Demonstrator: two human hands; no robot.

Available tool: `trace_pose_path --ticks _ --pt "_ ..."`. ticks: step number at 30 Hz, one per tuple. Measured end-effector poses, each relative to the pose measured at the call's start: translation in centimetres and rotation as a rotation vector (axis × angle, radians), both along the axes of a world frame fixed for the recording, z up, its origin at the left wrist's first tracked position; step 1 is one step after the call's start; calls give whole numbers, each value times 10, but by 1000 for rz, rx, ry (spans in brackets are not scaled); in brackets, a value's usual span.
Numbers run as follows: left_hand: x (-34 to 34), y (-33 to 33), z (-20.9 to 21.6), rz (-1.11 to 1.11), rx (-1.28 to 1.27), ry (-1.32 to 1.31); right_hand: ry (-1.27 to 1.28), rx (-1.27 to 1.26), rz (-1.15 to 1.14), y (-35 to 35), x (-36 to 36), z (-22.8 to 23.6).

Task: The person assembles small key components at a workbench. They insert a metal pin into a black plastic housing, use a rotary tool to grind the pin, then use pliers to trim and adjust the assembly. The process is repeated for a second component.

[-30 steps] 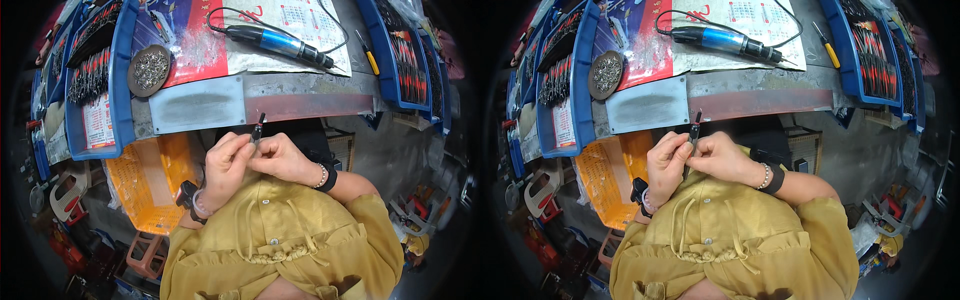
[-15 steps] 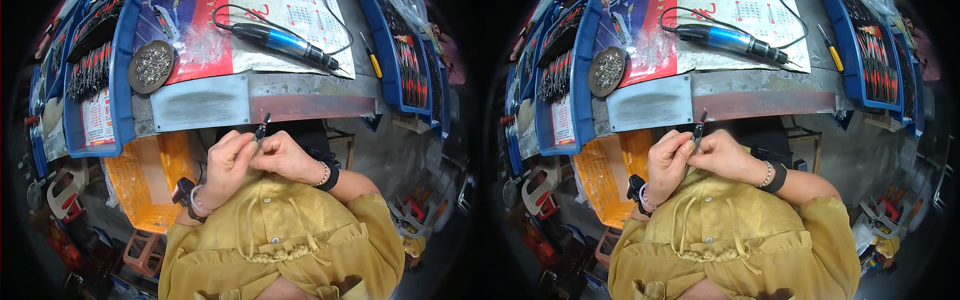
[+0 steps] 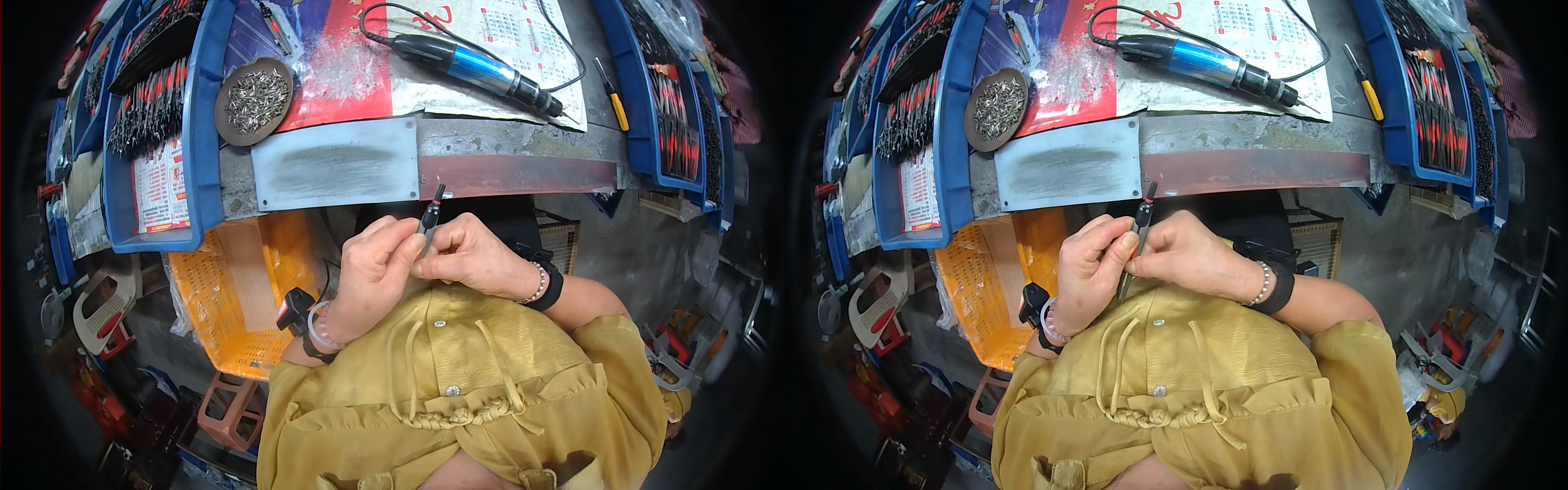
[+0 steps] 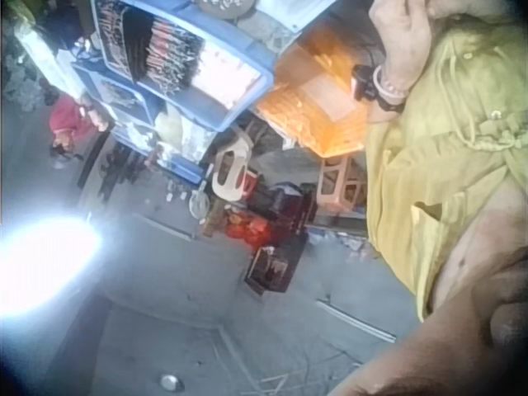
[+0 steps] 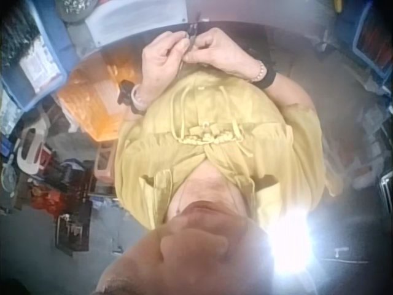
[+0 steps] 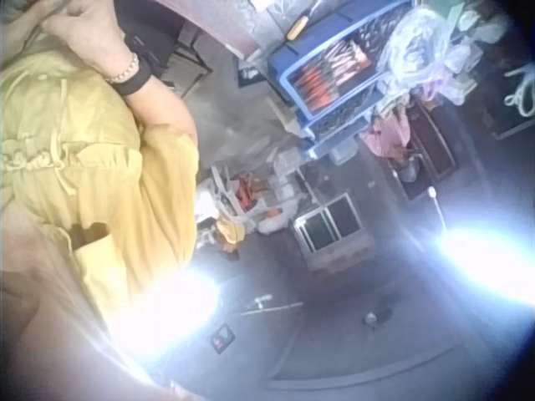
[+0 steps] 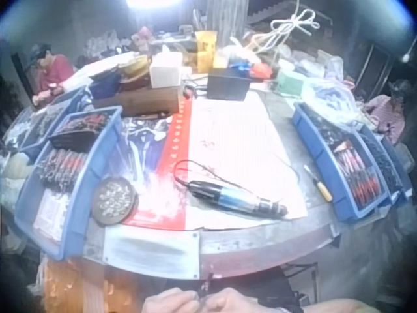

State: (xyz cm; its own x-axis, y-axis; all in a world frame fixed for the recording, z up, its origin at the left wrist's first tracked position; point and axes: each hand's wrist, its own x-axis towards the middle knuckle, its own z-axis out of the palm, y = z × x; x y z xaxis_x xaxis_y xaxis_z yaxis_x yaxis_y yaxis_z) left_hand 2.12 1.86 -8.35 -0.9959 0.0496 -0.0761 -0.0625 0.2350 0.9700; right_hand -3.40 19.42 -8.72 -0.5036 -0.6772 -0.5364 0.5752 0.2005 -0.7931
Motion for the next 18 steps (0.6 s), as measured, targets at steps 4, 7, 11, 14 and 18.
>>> trace_pose_path --ticks 4,7,11,14,18 --pt "0 -3 2 -17 -15 8 1 -2 16 -1 0 3" --pt "1 -3 3 -22 -17 8 -5 4 21 -1 0 4" --pt "1 -4 3 -27 -19 5 1 1 24 -1 1 2" --pt "1 -4 4 -35 -24 0 -4 0 19 -1 3 2" --pt "2 -4 4 -38 -20 2 -20 10 21 0 4 2"
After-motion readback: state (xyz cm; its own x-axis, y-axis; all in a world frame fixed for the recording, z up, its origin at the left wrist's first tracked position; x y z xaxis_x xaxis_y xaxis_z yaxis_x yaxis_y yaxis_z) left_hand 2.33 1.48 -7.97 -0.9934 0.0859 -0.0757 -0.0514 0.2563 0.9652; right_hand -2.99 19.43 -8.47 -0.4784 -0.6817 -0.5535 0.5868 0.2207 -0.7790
